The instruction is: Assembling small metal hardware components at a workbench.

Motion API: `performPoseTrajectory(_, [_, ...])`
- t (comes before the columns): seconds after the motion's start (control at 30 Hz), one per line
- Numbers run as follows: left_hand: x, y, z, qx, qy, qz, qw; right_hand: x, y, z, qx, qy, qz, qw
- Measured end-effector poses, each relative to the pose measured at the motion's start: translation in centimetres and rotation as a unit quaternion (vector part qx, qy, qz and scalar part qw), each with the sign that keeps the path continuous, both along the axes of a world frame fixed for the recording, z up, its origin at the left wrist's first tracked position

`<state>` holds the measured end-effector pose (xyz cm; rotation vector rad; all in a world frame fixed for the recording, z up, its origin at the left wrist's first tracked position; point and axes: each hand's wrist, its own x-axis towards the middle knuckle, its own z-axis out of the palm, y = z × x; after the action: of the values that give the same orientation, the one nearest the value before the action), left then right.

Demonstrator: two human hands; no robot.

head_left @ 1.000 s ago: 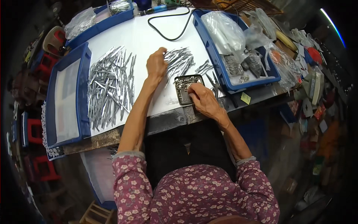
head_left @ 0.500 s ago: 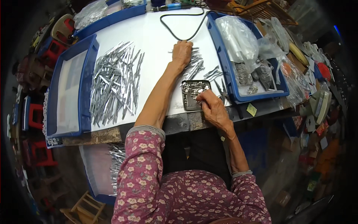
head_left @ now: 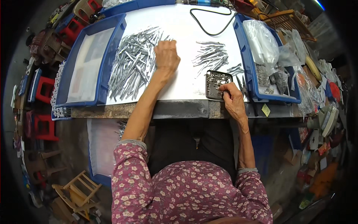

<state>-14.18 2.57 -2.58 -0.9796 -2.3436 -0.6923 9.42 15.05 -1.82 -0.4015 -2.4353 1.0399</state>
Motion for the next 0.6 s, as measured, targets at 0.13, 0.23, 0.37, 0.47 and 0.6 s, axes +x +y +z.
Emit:
performPoseTrajectory(0.13, [-1.4,-1.5,-0.5,-0.090,-0.036,0.097,0.991,-0.1,-0.4,-0.1,-0.005,-0.007,-0.010,1.000])
performPoseTrajectory(0.23, [-1.3,-0.9,-0.8,-0.106,-0.056,0.116,0.986,-0.1,-0.3,-0.2,0.004,-0.005,-0.007,1.000])
performPoseTrajectory(0.37, [-1.5,0.0,-1.2,-0.108,-0.063,0.101,0.987,-0.2,-0.4,-0.2,0.007,-0.007,-0.003,1.000])
performPoseTrajectory(0.47, [-1.3,1.0,-1.1,-0.109,-0.066,0.062,0.990,-0.3,-0.4,-0.2,0.006,-0.004,-0.002,1.000])
performPoseTrajectory(0.6, [-0.2,1.5,-0.7,-0.101,-0.092,0.043,0.990,-0.3,-0.3,-0.2,0.007,-0.015,-0.004,1.000])
